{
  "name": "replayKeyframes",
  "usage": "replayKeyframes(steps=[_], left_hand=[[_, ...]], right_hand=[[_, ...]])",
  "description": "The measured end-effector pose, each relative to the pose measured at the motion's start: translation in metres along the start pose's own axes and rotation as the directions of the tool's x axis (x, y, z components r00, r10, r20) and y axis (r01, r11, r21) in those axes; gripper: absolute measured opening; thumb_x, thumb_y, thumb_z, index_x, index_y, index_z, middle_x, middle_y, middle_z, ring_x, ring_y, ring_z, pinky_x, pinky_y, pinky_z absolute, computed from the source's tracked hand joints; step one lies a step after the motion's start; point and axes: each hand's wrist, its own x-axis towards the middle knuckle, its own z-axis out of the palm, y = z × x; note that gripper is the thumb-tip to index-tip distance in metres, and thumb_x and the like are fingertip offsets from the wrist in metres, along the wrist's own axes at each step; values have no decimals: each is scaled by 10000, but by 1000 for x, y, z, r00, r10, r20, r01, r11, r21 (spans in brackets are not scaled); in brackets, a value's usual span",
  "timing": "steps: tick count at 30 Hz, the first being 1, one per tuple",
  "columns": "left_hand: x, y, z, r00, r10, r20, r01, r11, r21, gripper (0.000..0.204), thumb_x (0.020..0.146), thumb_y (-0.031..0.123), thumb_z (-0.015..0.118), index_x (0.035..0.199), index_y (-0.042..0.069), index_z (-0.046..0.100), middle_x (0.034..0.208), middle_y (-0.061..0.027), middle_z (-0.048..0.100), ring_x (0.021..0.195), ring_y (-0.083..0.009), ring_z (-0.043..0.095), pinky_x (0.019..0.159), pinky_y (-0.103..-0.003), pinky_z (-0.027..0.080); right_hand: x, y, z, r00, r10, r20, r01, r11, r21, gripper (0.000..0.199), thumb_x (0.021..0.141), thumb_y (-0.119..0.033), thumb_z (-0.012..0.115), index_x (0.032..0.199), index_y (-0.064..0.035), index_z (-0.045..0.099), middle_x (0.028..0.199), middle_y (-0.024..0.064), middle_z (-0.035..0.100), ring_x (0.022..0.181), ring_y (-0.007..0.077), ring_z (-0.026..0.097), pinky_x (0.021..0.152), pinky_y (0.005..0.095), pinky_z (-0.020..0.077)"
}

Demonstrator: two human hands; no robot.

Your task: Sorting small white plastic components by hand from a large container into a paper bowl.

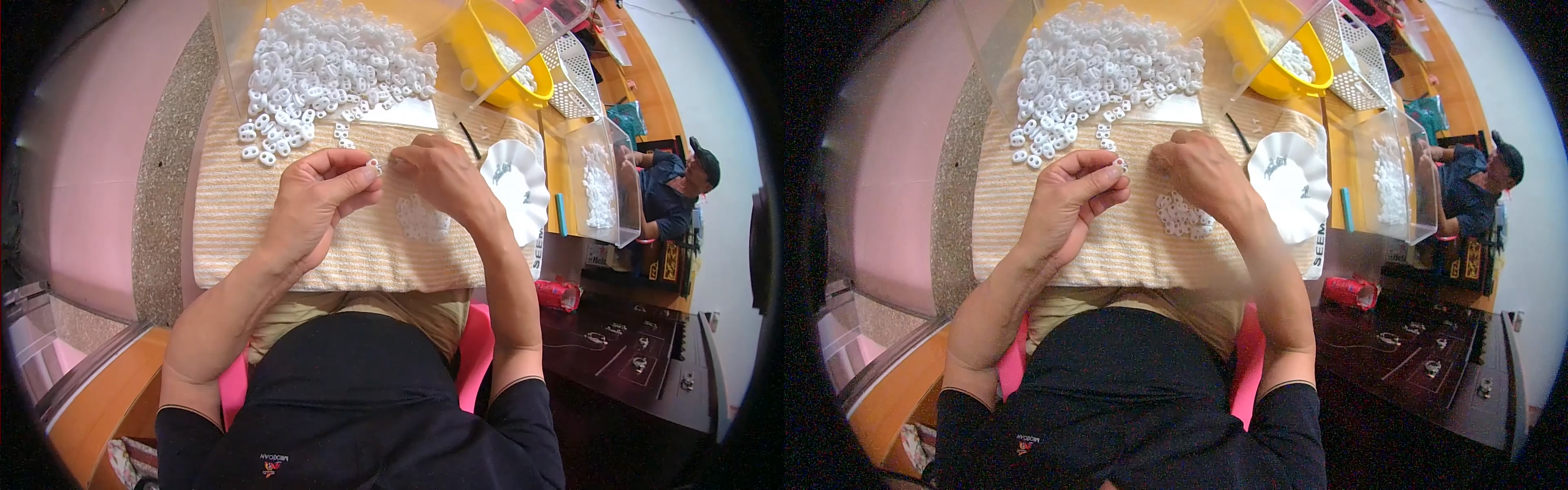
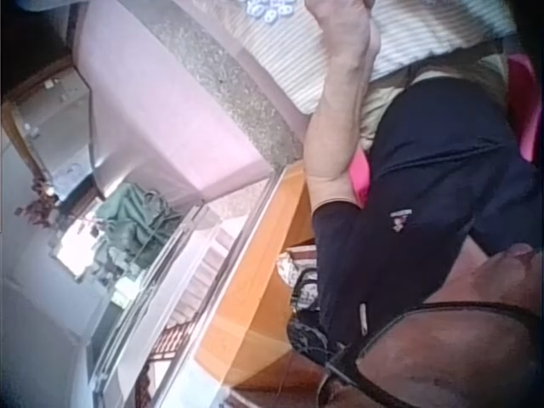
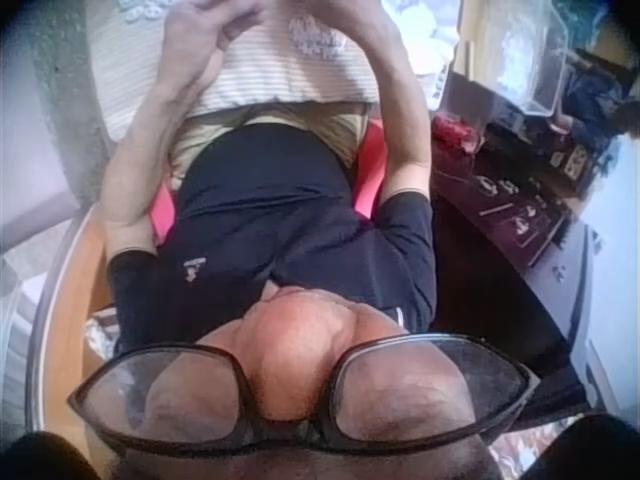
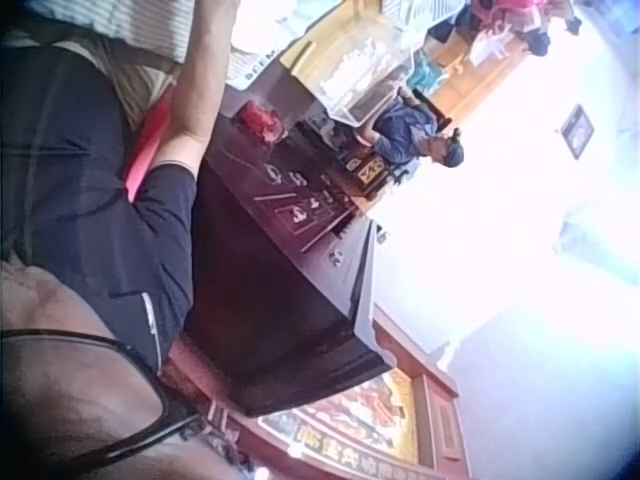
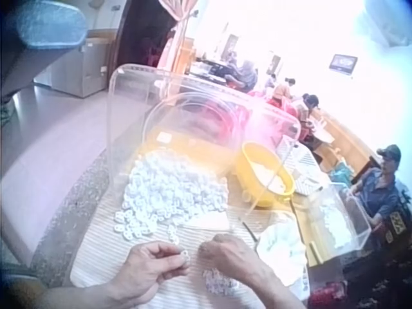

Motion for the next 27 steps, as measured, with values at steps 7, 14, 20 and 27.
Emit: replayKeyframes(steps=[7, 14, 20, 27], left_hand=[[-1, 0, 2, 999, -30, -10, 30, 999, 16, 137, 857, 21, 664, 982, -13, 620, 882, -75, 653, 794, -145, 651, 759, -271, 572], [0, -2, 4, 998, -64, -21, 65, 997, 30, 138, 852, 14, 662, 982, -7, 622, 888, -75, 656, 787, -143, 650, 755, -262, 565], [1, -5, 2, 996, -81, -38, 83, 995, 52, 139, 853, 8, 656, 984, -12, 614, 906, -81, 661, 793, -141, 648, 754, -259, 560], [1, -9, 2, 993, -115, -34, 117, 992, 52, 156, 872, 22, 638, 1022, -6, 607, 934, -91, 671, 774, -153, 651, 736, -282, 562]], right_hand=[[-5, 1, 3, 1000, 7, -28, -7, 1000, 25, 271, 859, -93, 564, 1114, -48, 647, 991, 154, 628, 935, 322, 609, 826, 391, 476], [-18, 8, 12, 982, 116, -149, -18, 845, 534, 342, 786, -10, 674, 1126, -38, 640, 908, 99, 656, 819, 210, 625, 746, 308, 497], [-26, 8, 23, 983, 176, -59, -29, 462, 886, 284, 856, -48, 687, 1128, 10, 628, 921, 25, 651, 819, 73, 591, 721, 225, 492], [-28, 1, 26, 985, 170, -1, -40, 240, 970, 325, 828, 19, 679, 1148, 12, 624, 935, 2, 621, 818, 54, 561, 712, 190, 458]])
